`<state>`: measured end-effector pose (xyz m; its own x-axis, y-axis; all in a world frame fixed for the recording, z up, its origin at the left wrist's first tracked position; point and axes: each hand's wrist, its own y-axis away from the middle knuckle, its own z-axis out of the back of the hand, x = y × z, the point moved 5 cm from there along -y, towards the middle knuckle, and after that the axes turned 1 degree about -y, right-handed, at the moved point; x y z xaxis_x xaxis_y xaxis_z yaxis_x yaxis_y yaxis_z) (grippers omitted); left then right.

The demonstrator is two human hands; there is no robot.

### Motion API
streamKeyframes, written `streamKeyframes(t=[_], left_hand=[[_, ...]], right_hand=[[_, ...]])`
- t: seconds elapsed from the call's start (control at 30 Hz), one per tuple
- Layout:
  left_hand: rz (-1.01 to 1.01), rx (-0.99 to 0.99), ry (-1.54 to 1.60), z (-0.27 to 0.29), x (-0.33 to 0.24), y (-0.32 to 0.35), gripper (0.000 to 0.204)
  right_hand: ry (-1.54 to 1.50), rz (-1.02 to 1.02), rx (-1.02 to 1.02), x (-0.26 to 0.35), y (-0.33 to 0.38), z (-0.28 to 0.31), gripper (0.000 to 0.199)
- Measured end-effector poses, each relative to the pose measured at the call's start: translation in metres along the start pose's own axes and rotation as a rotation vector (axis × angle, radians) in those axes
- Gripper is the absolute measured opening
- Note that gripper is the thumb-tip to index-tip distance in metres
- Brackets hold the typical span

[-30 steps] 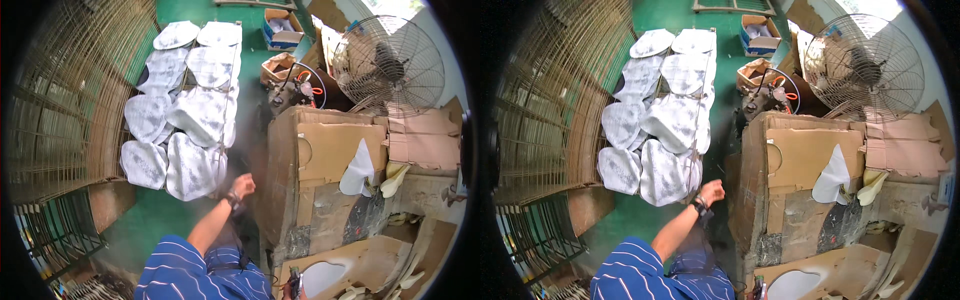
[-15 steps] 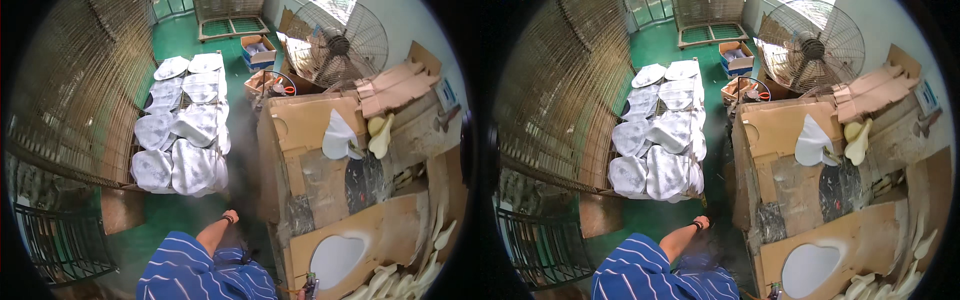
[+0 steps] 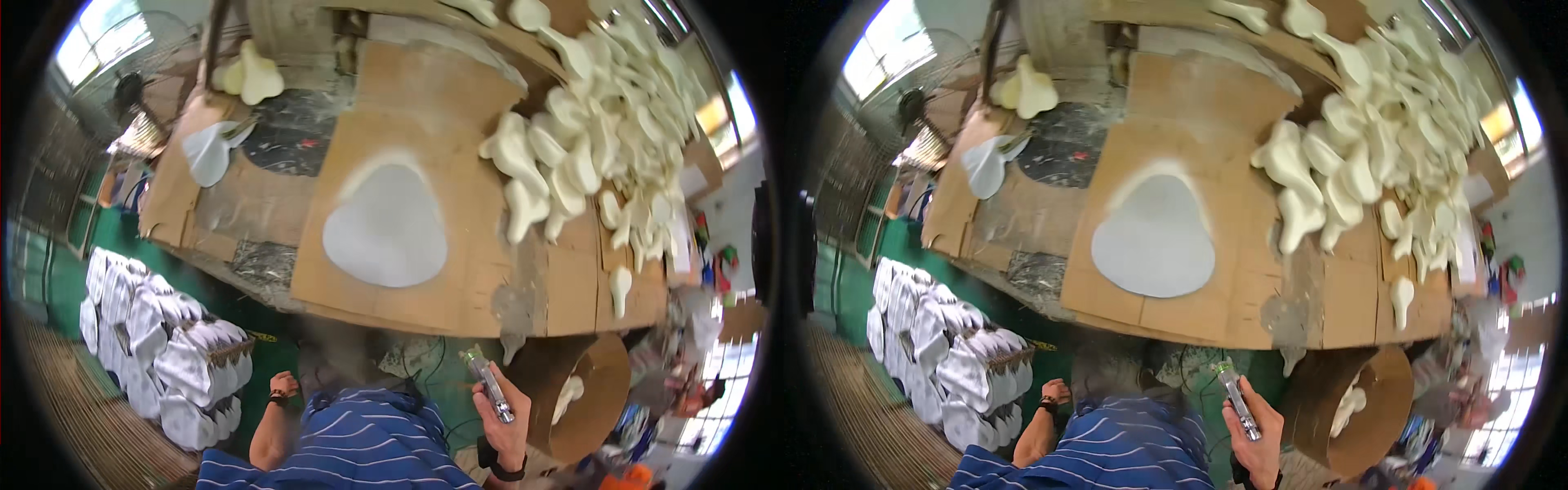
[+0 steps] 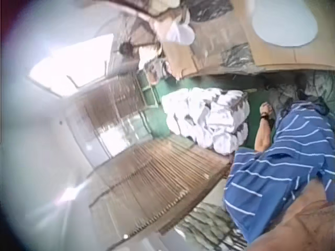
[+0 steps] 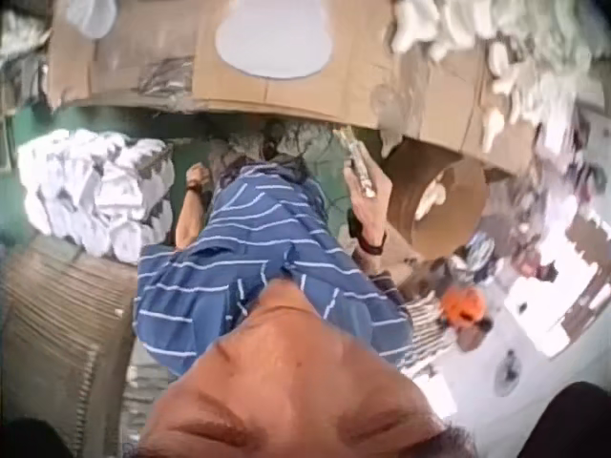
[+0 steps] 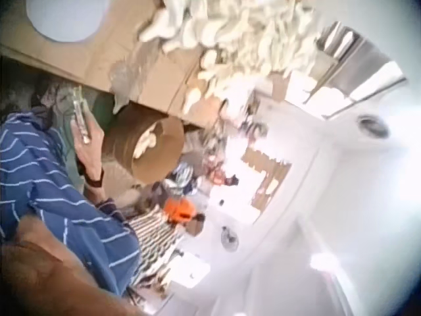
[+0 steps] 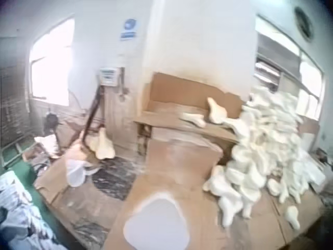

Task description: The person spray paints white shoe insoles with a handheld spray gun, applying a light coating to each piece. After painting, the person places the insoles onto a drying rack. The task is performed repeatedly in a workshop setting.

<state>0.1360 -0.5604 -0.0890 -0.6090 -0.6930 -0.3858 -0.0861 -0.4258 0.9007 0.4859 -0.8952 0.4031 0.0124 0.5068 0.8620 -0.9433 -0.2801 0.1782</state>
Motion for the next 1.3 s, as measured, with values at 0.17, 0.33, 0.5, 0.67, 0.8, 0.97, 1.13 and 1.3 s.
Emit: streamKeyframes(t=[0.17, 0.33, 0.5, 0.67, 0.8, 0.97, 1.13, 1.3], left_hand=[[-0.011, 0.021, -0.137, -0.004, -0.029, 0.021, 0.037], [-0.153, 0.104, -0.088, -0.019, -0.068, 0.016, 0.038], [-0.212, 0.117, -0.12, -0.034, -0.098, 0.026, 0.039], [-0.178, 0.104, -0.161, -0.029, -0.085, 0.025, 0.038], [-0.123, 0.133, -0.217, -0.027, -0.073, 0.023, 0.041], [-0.088, 0.16, -0.294, -0.035, -0.071, 0.021, 0.041], [-0.115, 0.208, -0.291, -0.05, -0.085, 0.014, 0.038], [-0.149, 0.179, -0.294, -0.062, -0.094, 0.016, 0.037]], right_hand=[[0.1, 0.025, -0.084, -0.009, 0.009, 0.041, 0.046], [0.005, 0.141, -0.074, 0.002, -0.004, 0.037, 0.049], [0.014, 0.259, 0.121, 0.019, -0.011, 0.026, 0.054], [0.02, 0.181, 0.224, 0.021, -0.01, 0.019, 0.055], [0.048, 0.175, 0.266, 0.017, -0.002, 0.02, 0.055], [0.033, 0.089, 0.203, 0.003, 0.011, 0.036, 0.052], [0.004, -0.028, 0.01, -0.027, 0.028, 0.059, 0.046], [-0.04, -0.107, -0.123, -0.033, 0.02, 0.07, 0.045]])
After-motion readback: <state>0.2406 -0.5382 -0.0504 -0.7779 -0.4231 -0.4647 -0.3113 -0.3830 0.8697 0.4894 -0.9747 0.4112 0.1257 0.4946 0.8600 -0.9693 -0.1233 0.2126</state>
